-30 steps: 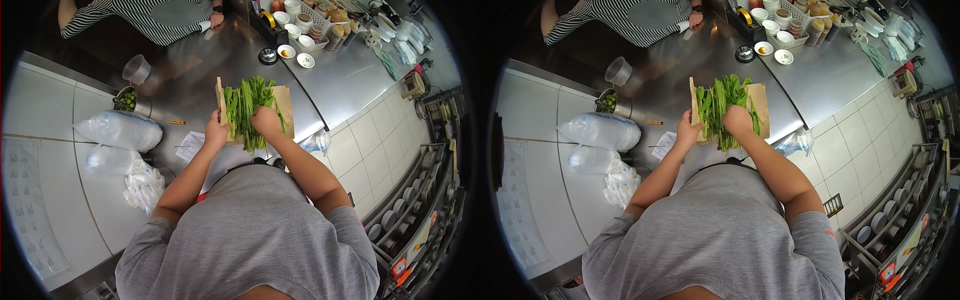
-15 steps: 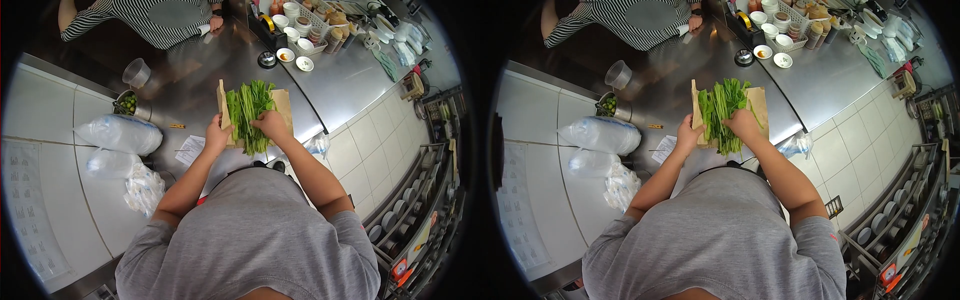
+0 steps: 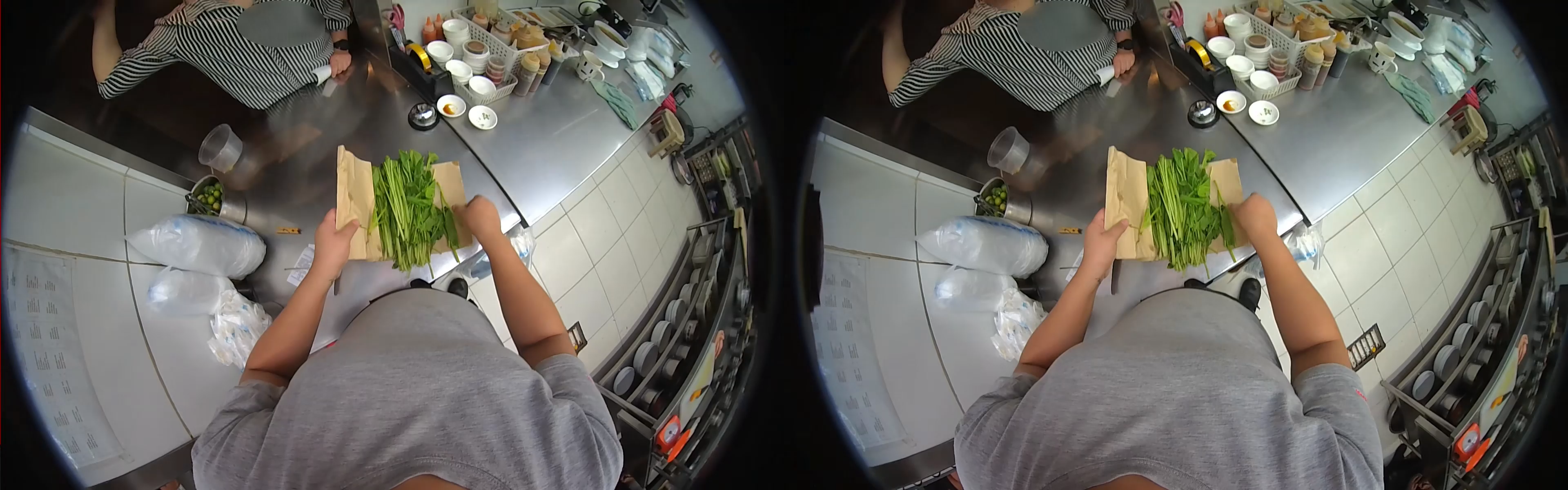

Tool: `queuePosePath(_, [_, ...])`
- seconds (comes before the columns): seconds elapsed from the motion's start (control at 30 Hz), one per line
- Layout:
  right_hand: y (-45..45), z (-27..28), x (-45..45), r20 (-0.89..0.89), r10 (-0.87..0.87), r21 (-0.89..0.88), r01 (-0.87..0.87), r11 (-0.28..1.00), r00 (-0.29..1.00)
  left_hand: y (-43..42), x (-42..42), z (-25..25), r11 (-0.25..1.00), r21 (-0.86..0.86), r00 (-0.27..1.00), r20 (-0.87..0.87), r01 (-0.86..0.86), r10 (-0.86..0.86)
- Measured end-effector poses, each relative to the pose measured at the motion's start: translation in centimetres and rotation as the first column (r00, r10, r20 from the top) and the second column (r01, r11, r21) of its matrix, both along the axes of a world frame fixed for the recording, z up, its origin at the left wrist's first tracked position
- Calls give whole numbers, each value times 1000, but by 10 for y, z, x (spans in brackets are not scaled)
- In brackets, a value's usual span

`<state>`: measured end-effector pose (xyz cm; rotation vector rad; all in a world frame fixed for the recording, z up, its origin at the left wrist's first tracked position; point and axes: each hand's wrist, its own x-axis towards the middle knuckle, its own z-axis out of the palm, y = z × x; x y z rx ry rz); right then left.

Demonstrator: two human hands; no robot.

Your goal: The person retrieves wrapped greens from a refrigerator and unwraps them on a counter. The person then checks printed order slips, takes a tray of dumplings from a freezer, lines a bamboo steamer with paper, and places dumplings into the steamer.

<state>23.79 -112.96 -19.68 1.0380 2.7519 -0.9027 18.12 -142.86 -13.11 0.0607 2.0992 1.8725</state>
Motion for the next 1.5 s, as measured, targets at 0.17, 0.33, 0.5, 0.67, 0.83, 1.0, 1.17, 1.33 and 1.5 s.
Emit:
queuePosePath(0.17, [5,-14,7,-11,-9,-84,8,996,1000,-1,2,7,1000,27,999,-45,-15,17])
queuePosePath(0.33, [13,-8,10,41,68,-106,-64,992,997,6,6,14,1000,-1,1000,11,-9,9])
queuePosePath(0.5, [17,-30,1,-168,114,91,-100,991,979,6,-8,10,995,-102,985,-174,-2,-16])
queuePosePath(0.67, [-26,40,4,-370,221,54,-217,975,902,-6,-10,25,950,-313,993,-112,5,-43])
queuePosePath(0.83, [-88,63,-7,-470,574,131,-590,797,671,-10,-10,0,978,-209,993,-117,9,-34])
queuePosePath(1.0, [-130,71,-16,-218,838,331,-770,545,499,-2,0,13,986,-166,992,-124,-16,-5])
queuePosePath(1.17, [-127,66,-20,-423,723,294,-672,680,546,1,3,3,996,-44,962,-266,-83,68])
queuePosePath(1.33, [-116,74,-16,-648,348,22,-440,898,678,25,6,27,849,-521,815,-453,88,-362])
queuePosePath(1.5, [-102,60,-8,-537,177,-231,-346,909,825,51,-7,-2,816,-557,770,-449,157,-454])
